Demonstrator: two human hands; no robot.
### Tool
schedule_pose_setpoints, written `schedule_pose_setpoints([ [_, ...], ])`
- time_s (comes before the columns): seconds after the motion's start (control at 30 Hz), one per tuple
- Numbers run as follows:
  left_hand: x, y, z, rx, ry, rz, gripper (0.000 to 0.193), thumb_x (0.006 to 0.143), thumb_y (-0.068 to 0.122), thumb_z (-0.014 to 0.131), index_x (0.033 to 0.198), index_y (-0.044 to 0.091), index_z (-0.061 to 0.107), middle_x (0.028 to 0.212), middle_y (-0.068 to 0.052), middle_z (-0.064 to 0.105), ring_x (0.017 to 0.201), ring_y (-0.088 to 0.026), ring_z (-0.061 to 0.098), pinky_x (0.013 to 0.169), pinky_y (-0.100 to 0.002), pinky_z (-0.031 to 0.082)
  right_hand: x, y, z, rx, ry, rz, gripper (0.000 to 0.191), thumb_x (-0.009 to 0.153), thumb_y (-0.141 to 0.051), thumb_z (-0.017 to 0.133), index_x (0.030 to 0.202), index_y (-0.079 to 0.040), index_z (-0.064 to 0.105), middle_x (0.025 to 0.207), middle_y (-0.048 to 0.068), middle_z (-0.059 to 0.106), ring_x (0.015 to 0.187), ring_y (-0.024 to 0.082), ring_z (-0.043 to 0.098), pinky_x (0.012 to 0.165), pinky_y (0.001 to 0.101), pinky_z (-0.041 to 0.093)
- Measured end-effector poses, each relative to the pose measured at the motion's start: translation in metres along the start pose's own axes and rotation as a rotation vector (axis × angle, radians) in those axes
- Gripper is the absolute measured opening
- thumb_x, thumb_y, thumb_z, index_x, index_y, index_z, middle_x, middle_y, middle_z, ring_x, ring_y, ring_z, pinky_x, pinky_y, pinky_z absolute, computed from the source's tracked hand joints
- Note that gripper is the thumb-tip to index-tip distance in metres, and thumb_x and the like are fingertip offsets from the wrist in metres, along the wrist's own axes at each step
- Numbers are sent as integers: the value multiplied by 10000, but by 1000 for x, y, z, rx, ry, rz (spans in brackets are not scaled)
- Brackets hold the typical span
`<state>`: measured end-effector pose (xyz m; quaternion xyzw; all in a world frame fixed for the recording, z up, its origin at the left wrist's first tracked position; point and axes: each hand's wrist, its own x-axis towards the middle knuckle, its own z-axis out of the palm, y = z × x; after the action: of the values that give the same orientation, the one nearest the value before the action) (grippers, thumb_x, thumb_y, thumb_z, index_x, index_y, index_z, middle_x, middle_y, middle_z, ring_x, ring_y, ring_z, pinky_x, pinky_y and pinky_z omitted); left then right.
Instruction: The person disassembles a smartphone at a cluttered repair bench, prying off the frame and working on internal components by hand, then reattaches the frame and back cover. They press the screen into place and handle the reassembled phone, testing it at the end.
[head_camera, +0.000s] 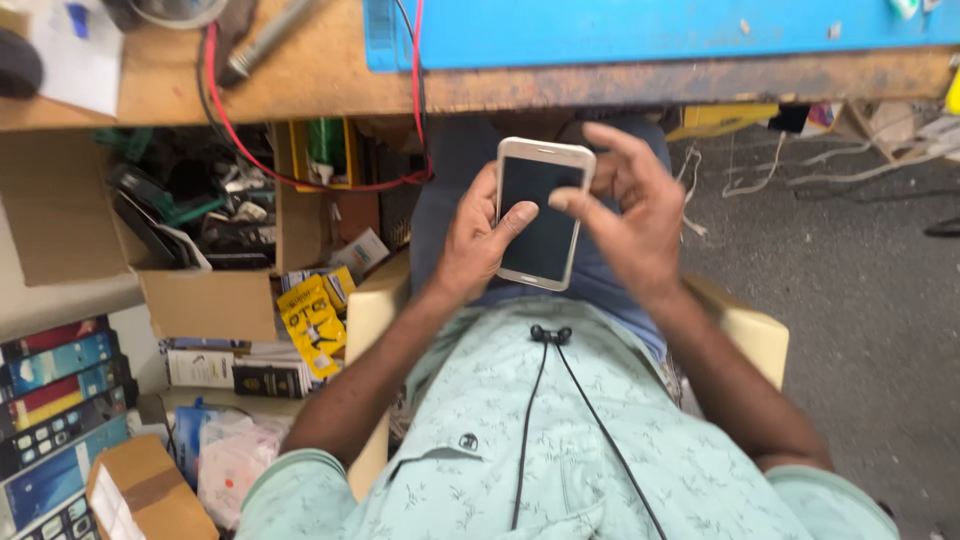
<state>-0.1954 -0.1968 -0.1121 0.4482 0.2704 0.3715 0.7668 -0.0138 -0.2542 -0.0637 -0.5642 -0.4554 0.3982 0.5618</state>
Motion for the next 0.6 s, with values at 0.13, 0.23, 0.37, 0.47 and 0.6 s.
schedule_pose_setpoints([
  [0.13, 5, -17, 9, -333, 146, 82, 471, 1051, 83, 650, 1467, 20, 438, 1363, -81, 619, 1269, -139, 579, 1117, -331, 464, -20, 5, 19, -107, 90, -146, 506, 933, 51, 803, 1377, 32, 560, 1074, 110, 749, 987, 116, 723, 867, 267, 614],
  [0.23, 2, -20, 8, -341, 170, 66, 496, 1057, 94, 650, 1494, 28, 425, 1368, -93, 616, 1276, -141, 568, 1123, -336, 452, -25, 8, 20, -191, 106, -180, 471, 936, 49, 807, 1350, 44, 582, 1068, 117, 755, 979, 115, 737, 861, 261, 616],
  [0.37, 0, -20, 11, -343, 162, 91, 463, 1071, 90, 654, 1476, 19, 440, 1375, -98, 618, 1281, -147, 571, 1139, -342, 453, -23, 8, 18, -230, 113, -230, 421, 938, 42, 806, 1324, 37, 637, 1056, 121, 747, 952, 115, 723, 839, 260, 606],
  [0.47, -1, -18, 13, -325, 161, 99, 460, 1062, 87, 646, 1472, 33, 443, 1373, -79, 614, 1284, -136, 568, 1141, -336, 450, -23, 4, 17, -305, 110, -261, 399, 933, 33, 812, 1306, 22, 673, 1029, 110, 741, 899, 109, 705, 794, 251, 586],
  [0.6, -3, -14, 13, -329, 165, 93, 430, 1072, 86, 635, 1460, 34, 455, 1359, -83, 623, 1269, -137, 578, 1128, -339, 460, -23, 0, 19, -269, 94, -243, 398, 949, 27, 806, 1324, 8, 675, 1017, 89, 730, 899, 100, 693, 794, 244, 574],
])
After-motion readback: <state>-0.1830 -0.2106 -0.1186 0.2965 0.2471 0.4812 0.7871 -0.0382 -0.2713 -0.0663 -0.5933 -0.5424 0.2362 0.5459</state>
